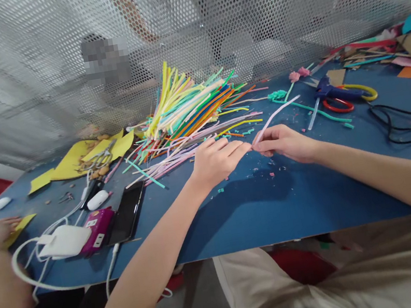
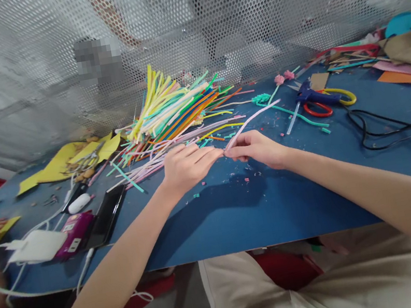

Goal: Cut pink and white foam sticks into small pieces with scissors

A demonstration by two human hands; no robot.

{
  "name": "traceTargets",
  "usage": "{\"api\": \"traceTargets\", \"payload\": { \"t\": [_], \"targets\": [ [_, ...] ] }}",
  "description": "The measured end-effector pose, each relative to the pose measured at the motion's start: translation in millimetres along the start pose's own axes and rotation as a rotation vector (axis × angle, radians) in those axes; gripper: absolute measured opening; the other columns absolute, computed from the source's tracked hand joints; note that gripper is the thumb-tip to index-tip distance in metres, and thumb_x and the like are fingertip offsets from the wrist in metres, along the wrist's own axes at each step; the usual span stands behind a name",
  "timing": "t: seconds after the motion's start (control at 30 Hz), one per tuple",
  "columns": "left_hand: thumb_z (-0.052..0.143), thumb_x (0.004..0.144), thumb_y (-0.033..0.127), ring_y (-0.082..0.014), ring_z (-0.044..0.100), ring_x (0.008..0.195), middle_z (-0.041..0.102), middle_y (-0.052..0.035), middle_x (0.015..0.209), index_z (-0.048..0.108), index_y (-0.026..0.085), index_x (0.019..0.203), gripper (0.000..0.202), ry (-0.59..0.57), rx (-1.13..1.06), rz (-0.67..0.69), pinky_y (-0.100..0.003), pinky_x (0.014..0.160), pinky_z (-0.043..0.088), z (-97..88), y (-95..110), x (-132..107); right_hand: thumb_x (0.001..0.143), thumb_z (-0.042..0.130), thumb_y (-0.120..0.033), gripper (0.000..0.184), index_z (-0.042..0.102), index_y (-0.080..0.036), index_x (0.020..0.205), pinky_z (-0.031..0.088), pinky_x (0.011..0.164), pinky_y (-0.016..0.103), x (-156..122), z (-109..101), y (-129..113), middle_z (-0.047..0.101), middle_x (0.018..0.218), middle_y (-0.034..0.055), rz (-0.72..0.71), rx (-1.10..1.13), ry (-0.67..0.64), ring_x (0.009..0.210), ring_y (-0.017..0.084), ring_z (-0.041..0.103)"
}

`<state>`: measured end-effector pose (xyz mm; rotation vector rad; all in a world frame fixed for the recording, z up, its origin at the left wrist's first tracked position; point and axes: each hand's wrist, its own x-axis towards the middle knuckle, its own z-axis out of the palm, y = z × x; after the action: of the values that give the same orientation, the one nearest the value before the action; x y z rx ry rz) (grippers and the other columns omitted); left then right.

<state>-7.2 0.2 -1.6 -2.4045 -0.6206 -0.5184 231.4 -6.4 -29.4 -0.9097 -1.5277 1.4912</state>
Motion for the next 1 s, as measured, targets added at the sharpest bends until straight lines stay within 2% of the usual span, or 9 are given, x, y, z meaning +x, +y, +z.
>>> {"api": "traceTargets", "payload": {
  "t": [0.17, 0.27, 0.33, 0.4, 0.53, 0.7, 0.83, 0.9, 1.0],
  "targets": [
    [0.046, 0.105, 0.028, -0.012, 0.063, 0.077, 0.078, 0.0044, 0.101, 0.071, 0.028, 0.11, 0.025, 0.018, -0.044, -0.051, -0.032, 0.065, 0.03, 2.3, 2.1, 1.3, 0.08, 0.077, -0.045, 0.028, 0.075, -0.019, 0.091, 0.048, 0.071, 0.033, -0.9, -1.6, 0.6, 0.072, 0.082, 0.003, -0.149, -0.242, 0.06, 0.074, 0.016, 0.062],
    [0.047, 0.105, 0.033, -0.0128, 0.066, 0.081, 0.079, 0.0046, 0.098, 0.072, 0.029, 0.107, 0.026, 0.015, -0.136, -0.113, -0.03, 0.065, 0.035, 2.6, 4.5, 2.4, 0.085, 0.071, -0.047, 0.029, 0.076, -0.019, 0.091, 0.048, 0.068, 0.034, -2.2, -1.0, -1.5, 0.074, 0.084, 0.0049, -0.242, -0.423, 0.099, 0.072, 0.017, 0.063],
    [0.046, 0.105, 0.037, -0.0137, 0.069, 0.083, 0.079, 0.0045, 0.097, 0.073, 0.029, 0.105, 0.028, 0.002, -0.213, -0.166, -0.03, 0.065, 0.039, 2.3, 6.2, 2.9, 0.088, 0.067, -0.046, 0.027, 0.077, -0.021, 0.091, 0.049, 0.069, 0.036, -3.0, -1.2, -2.2, 0.075, 0.087, 0.0057, -0.338, -0.562, 0.132, 0.073, 0.018, 0.063],
    [0.046, 0.104, 0.041, -0.0146, 0.071, 0.085, 0.079, 0.0042, 0.096, 0.074, 0.029, 0.104, 0.03, -0.019, -0.287, -0.219, -0.03, 0.068, 0.043, 1.1, 8.0, 3.4, 0.091, 0.065, -0.042, 0.023, 0.077, -0.023, 0.092, 0.051, 0.076, 0.039, -4.1, -2.8, -2.4, 0.077, 0.092, 0.0056, -0.46, -0.691, 0.142, 0.08, 0.021, 0.065],
    [0.049, 0.103, 0.043, -0.0138, 0.073, 0.09, 0.079, 0.0056, 0.096, 0.075, 0.029, 0.1, 0.029, -0.021, -0.43, -0.314, -0.029, 0.073, 0.048, -5.0, 11.5, 6.1, 0.094, 0.062, -0.037, 0.019, 0.078, -0.029, 0.1, 0.049, 0.088, 0.043, -8.6, -10.2, -4.0, 0.078, 0.098, 0.0041, -0.649, -0.928, 0.109, 0.091, 0.023, 0.066],
    [0.056, 0.1, 0.043, -0.0121, 0.069, 0.073, 0.079, 0.0059, 0.094, 0.077, 0.028, 0.097, 0.026, -0.054, -0.584, -0.424, -0.027, 0.068, 0.048, -15.4, 14.8, 12.2, 0.094, 0.063, -0.038, 0.021, 0.078, -0.033, 0.108, 0.046, 0.086, 0.043, -14.5, -18.0, -9.5, 0.079, 0.099, 0.0034, -0.685, -1.095, 0.108, 0.094, 0.025, 0.067],
    [0.059, 0.099, 0.041, -0.0091, 0.063, 0.062, 0.078, 0.009, 0.085, 0.076, 0.028, 0.095, 0.022, -0.064, -0.601, -0.454, -0.026, 0.061, 0.045, -15.6, 18.6, 12.7, 0.093, 0.064, -0.037, 0.022, 0.078, -0.034, 0.109, 0.045, 0.084, 0.043, -14.8, -16.4, -10.6, 0.079, 0.099, 0.0026, -0.719, -1.124, 0.11, 0.092, 0.024, 0.067],
    [0.056, 0.101, 0.041, -0.0094, 0.067, 0.07, 0.079, 0.008, 0.092, 0.074, 0.028, 0.098, 0.023, -0.02, -0.528, -0.423, -0.026, 0.066, 0.047, -12.7, 19.9, 10.7, 0.092, 0.065, -0.036, 0.02, 0.079, -0.033, 0.105, 0.046, 0.086, 0.044, -14.3, -12.2, -10.9, 0.079, 0.101, 0.0021, -0.707, -1.058, 0.163, 0.092, 0.025, 0.066],
    [0.051, 0.103, 0.04, -0.0133, 0.071, 0.089, 0.078, 0.0057, 0.105, 0.072, 0.028, 0.108, 0.024, 0.034, -0.347, -0.31, -0.029, 0.077, 0.048, -8.2, 17.9, 6.1, 0.09, 0.067, -0.036, 0.016, 0.08, -0.029, 0.094, 0.048, 0.087, 0.043, -12.8, -3.1, -12.7, 0.079, 0.096, 0.0029, -0.595, -0.867, 0.248, 0.09, 0.024, 0.066]
  ]
}}
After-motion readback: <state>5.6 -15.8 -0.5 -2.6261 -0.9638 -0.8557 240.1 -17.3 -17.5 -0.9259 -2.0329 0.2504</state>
